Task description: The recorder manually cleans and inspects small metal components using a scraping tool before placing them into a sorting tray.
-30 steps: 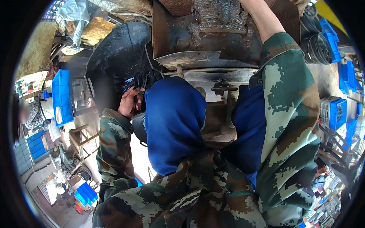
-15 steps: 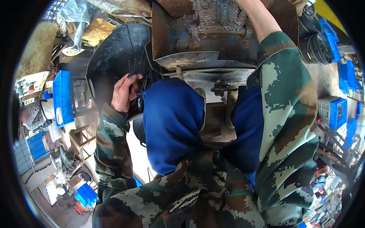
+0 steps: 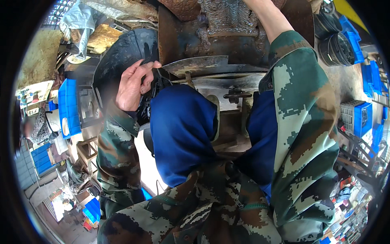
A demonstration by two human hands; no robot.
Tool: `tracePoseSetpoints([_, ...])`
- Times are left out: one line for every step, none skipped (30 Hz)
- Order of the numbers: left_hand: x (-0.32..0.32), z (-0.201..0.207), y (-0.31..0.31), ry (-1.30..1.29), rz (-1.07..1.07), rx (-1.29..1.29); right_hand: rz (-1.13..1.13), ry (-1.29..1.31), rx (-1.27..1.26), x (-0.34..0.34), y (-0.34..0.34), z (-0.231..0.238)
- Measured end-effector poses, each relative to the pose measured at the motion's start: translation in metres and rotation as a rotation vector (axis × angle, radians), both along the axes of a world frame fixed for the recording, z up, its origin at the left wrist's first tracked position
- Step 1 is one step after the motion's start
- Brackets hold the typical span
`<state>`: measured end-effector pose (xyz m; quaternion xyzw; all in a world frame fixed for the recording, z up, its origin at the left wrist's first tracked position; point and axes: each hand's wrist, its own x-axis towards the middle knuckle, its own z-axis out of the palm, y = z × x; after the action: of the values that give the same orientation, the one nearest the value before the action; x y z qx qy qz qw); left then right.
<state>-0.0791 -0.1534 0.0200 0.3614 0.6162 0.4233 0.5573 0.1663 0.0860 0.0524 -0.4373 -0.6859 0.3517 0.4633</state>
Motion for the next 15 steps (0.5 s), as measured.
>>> tracePoseSetpoints([0.003, 0.001, 0.004, -0.006, -0.017, 0.011, -0.004, -0.002, 0.002, 0.002, 0.003, -0.001])
tracePoseSetpoints([0.007, 0.003, 0.008, -0.013, -0.033, 0.021, -0.025, -0.017, -0.03, 0.002, 0.008, -0.002])
tracePoseSetpoints([0.01, 0.006, 0.01, -0.009, -0.031, 0.021, -0.04, -0.027, -0.065, 0.0, 0.009, -0.001])
tracePoseSetpoints([0.013, 0.009, 0.012, -0.005, -0.036, 0.04, -0.038, -0.024, -0.065, 0.0, 0.009, -0.001])
tracePoseSetpoints([0.016, 0.012, 0.015, -0.002, -0.042, 0.059, -0.039, -0.022, -0.067, 0.0, 0.01, -0.001])
tracePoseSetpoints([0.018, 0.014, 0.018, -0.003, -0.043, 0.059, -0.043, -0.023, -0.068, 0.0, 0.009, -0.001])
tracePoseSetpoints([0.02, 0.016, 0.022, -0.009, -0.063, 0.071, -0.044, -0.024, -0.067, -0.001, 0.009, -0.001])
tracePoseSetpoints([0.022, 0.018, 0.025, -0.016, -0.084, 0.082, -0.054, -0.012, -0.073, -0.002, 0.008, -0.001])
tracePoseSetpoints([0.024, 0.021, 0.027, -0.014, -0.083, 0.083, -0.062, 0.003, -0.078, -0.002, 0.009, -0.001])
tracePoseSetpoints([0.027, 0.024, 0.029, -0.017, -0.088, 0.089, -0.061, 0.005, -0.077, -0.002, 0.01, -0.001])
tracePoseSetpoints([0.029, 0.027, 0.03, -0.019, -0.091, 0.095, -0.044, 0.012, -0.07, -0.002, 0.011, -0.002])
tracePoseSetpoints([0.031, 0.028, 0.032, -0.02, -0.091, 0.095, -0.027, 0.016, -0.063, -0.003, 0.009, -0.001])
tracePoseSetpoints([0.034, 0.03, 0.033, -0.014, -0.089, 0.087, -0.027, 0.016, -0.063, -0.004, 0.008, 0.0])
tracePoseSetpoints([0.035, 0.031, 0.033, -0.008, -0.087, 0.079, -0.044, -0.003, -0.077, -0.006, 0.006, 0.001])
tracePoseSetpoints([0.038, 0.031, 0.035, -0.011, -0.09, 0.08, -0.065, -0.024, -0.089, -0.005, 0.005, 0.003])
